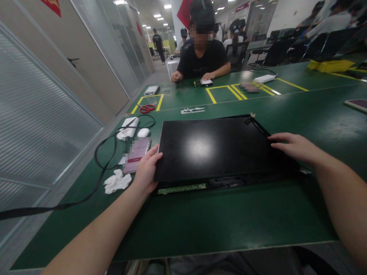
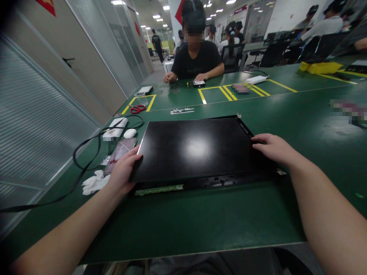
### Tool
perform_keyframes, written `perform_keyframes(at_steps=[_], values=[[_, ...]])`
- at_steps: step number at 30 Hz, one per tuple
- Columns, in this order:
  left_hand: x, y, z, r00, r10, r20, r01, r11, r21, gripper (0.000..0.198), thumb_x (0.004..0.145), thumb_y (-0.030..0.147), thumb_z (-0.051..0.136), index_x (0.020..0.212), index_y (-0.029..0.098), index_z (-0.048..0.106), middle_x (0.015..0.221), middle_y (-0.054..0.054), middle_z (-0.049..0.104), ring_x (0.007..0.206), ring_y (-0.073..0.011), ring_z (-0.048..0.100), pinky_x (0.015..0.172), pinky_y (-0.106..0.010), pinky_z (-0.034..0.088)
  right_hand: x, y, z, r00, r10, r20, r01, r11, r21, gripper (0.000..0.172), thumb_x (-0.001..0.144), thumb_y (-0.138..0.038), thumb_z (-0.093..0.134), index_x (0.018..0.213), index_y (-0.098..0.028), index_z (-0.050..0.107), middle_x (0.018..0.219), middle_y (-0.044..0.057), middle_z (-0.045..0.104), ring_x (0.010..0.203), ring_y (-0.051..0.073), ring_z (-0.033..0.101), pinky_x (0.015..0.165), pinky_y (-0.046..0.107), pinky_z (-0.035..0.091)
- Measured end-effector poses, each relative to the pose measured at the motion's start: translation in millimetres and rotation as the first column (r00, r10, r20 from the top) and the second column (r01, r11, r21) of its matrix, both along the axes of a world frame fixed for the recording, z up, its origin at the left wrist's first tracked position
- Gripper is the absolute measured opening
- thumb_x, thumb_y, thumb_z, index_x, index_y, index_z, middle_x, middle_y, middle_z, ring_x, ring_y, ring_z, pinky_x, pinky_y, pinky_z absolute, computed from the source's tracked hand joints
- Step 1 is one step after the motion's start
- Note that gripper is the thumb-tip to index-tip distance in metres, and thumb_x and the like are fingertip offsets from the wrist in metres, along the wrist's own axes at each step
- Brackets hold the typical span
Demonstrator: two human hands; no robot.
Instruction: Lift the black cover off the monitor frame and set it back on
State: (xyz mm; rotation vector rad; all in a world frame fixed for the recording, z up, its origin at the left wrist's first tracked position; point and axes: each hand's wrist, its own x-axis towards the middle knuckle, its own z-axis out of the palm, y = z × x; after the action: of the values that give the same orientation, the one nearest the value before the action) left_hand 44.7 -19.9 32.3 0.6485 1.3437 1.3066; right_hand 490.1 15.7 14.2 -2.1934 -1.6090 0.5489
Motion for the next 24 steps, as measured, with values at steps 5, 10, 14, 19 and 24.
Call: perform_keyframes(at_steps=[5, 10, 14, 19, 24], values=[[0.7, -0.4, 0.4, 1.0, 0.013, 0.01, -0.012, 1.0, -0.009, 0.064, 0.069, 0.008, 0.057, 0.133, 0.016, 0.061, 0.087, -0.005, 0.077, 0.074, -0.0219, 0.072, 0.062, -0.029, 0.059, 0.7, 1.0, -2.3, 0.999, 0.025, 0.029, -0.025, 1.0, -0.004, 0.035, 0.073, -0.031, 0.062, 0.104, -0.022, 0.074, 0.127, 0.008, 0.069, 0.126, 0.03, 0.057, 0.112, 0.044, 0.038], [0.9, 1.0, -0.3, 0.999, 0.035, 0.0, -0.035, 0.999, -0.014, 0.063, 0.069, 0.009, 0.056, 0.132, 0.017, 0.062, 0.085, -0.003, 0.075, 0.072, -0.0207, 0.071, 0.06, -0.028, 0.058, 5.3, 2.3, -6.3, 0.994, 0.077, 0.074, -0.08, 0.996, 0.029, 0.038, 0.071, -0.036, 0.059, 0.103, -0.023, 0.074, 0.125, 0.007, 0.07, 0.125, 0.031, 0.058, 0.112, 0.045, 0.039], [0.8, 1.3, 0.2, 1.0, 0.006, -0.014, -0.006, 1.0, -0.012, 0.064, 0.07, 0.011, 0.058, 0.133, 0.018, 0.061, 0.09, -0.004, 0.076, 0.075, -0.0211, 0.071, 0.062, -0.028, 0.058, 8.4, 3.0, -8.9, 0.994, 0.075, 0.08, -0.076, 0.997, 0.02, 0.043, 0.071, -0.039, 0.058, 0.107, -0.022, 0.074, 0.128, 0.008, 0.069, 0.125, 0.031, 0.058, 0.112, 0.045, 0.039], [-0.4, 1.4, -3.0, 0.999, -0.036, -0.013, 0.037, 0.999, 0.013, 0.062, 0.072, 0.012, 0.061, 0.133, 0.018, 0.06, 0.095, -0.005, 0.076, 0.079, -0.0215, 0.072, 0.065, -0.029, 0.059, 11.0, 4.6, -10.5, 0.993, 0.078, 0.088, -0.081, 0.996, 0.03, 0.043, 0.069, -0.041, 0.059, 0.105, -0.023, 0.074, 0.125, 0.009, 0.07, 0.122, 0.033, 0.059, 0.11, 0.048, 0.041], [-0.7, 1.4, -4.7, 0.999, -0.035, -0.03, 0.035, 0.999, 0.009, 0.062, 0.073, 0.012, 0.061, 0.134, 0.017, 0.06, 0.093, -0.006, 0.077, 0.081, -0.0222, 0.072, 0.067, -0.031, 0.06, 11.8, 4.8, -11.3, 0.993, 0.077, 0.089, -0.081, 0.996, 0.035, 0.043, 0.068, -0.041, 0.059, 0.105, -0.022, 0.074, 0.124, 0.01, 0.07, 0.12, 0.032, 0.061, 0.108, 0.047, 0.043]])
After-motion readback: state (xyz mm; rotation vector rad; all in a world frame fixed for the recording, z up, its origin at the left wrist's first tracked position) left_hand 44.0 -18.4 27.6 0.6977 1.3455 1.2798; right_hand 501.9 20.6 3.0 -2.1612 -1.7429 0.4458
